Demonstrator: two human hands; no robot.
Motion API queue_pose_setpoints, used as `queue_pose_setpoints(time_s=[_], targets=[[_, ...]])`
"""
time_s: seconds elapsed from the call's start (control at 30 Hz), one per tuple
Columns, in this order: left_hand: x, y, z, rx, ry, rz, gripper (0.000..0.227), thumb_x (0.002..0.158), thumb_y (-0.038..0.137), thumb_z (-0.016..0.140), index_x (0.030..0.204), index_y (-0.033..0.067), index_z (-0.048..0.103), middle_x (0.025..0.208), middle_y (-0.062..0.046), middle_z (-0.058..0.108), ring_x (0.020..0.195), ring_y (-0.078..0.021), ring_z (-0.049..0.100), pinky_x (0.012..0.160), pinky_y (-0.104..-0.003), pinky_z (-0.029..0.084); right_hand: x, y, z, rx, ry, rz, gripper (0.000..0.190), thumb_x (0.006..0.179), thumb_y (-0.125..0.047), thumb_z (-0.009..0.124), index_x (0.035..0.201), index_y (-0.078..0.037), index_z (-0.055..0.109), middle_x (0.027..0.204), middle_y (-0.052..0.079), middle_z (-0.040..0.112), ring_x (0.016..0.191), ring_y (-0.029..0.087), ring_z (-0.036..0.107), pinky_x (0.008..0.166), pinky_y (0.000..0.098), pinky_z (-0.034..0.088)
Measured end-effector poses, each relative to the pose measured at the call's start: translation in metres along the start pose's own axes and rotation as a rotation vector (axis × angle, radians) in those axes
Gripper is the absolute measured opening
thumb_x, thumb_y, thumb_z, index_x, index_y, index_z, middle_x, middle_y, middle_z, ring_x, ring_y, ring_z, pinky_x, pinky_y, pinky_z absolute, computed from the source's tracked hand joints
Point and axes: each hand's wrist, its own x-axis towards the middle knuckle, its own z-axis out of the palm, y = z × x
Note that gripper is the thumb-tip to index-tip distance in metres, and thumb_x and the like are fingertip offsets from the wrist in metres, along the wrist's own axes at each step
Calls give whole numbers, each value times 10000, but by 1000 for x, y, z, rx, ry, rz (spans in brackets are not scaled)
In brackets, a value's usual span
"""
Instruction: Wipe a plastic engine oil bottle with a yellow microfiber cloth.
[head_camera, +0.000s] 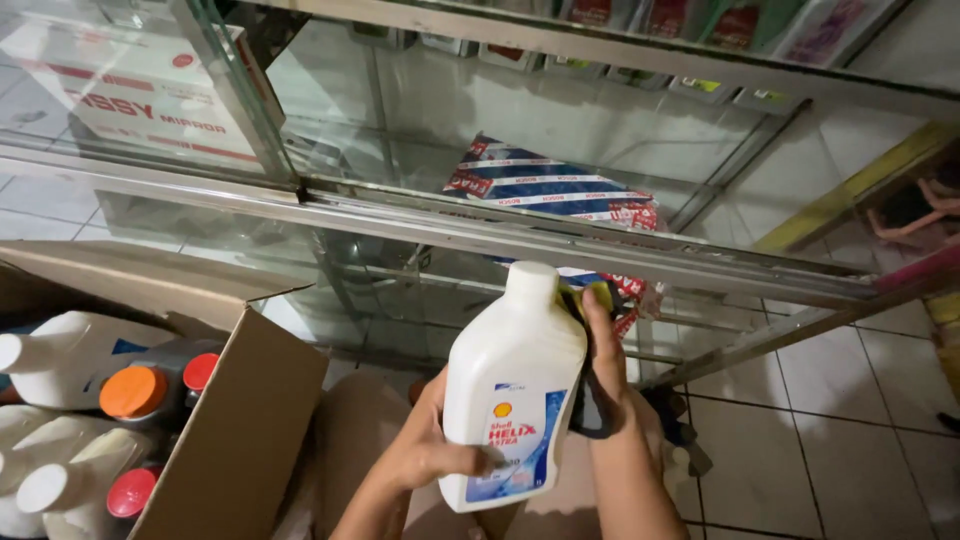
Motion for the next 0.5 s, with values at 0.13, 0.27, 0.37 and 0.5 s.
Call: queue_pose_setpoints(time_s=[0.13,0.27,0.37,0.5], targets=[[-7,22,7,160,-3,155,804,649,53,781,1400,-38,510,1076,-179,772,868,-258,775,777,-364,662,-10,18,-8,233,-148,-63,427,1125,-329,395,1300,-8,615,1278,150,661,1077,209,611,999,395,442],[1,23,0,311,215,151,575,723,81,828,1228,-43,585,878,-148,780,624,-197,765,538,-269,638,-19,-11,43,279,282,334,627,937,-534,432,1314,-51,564,1387,243,586,1091,334,532,928,510,405],[8,19,-6,356,269,96,640,760,79,796,1335,-70,558,1060,-188,766,777,-188,749,657,-267,626,-28,-8,51,249,337,320,731,936,-547,336,1491,-94,485,1573,213,514,1262,332,530,1020,473,399],[20,12,-5,345,246,-27,600,910,237,677,1436,8,499,988,-140,755,723,-144,706,599,-265,582,-38,-5,52,91,407,203,754,939,-538,320,1516,-70,446,1500,237,550,1190,332,575,958,435,455]])
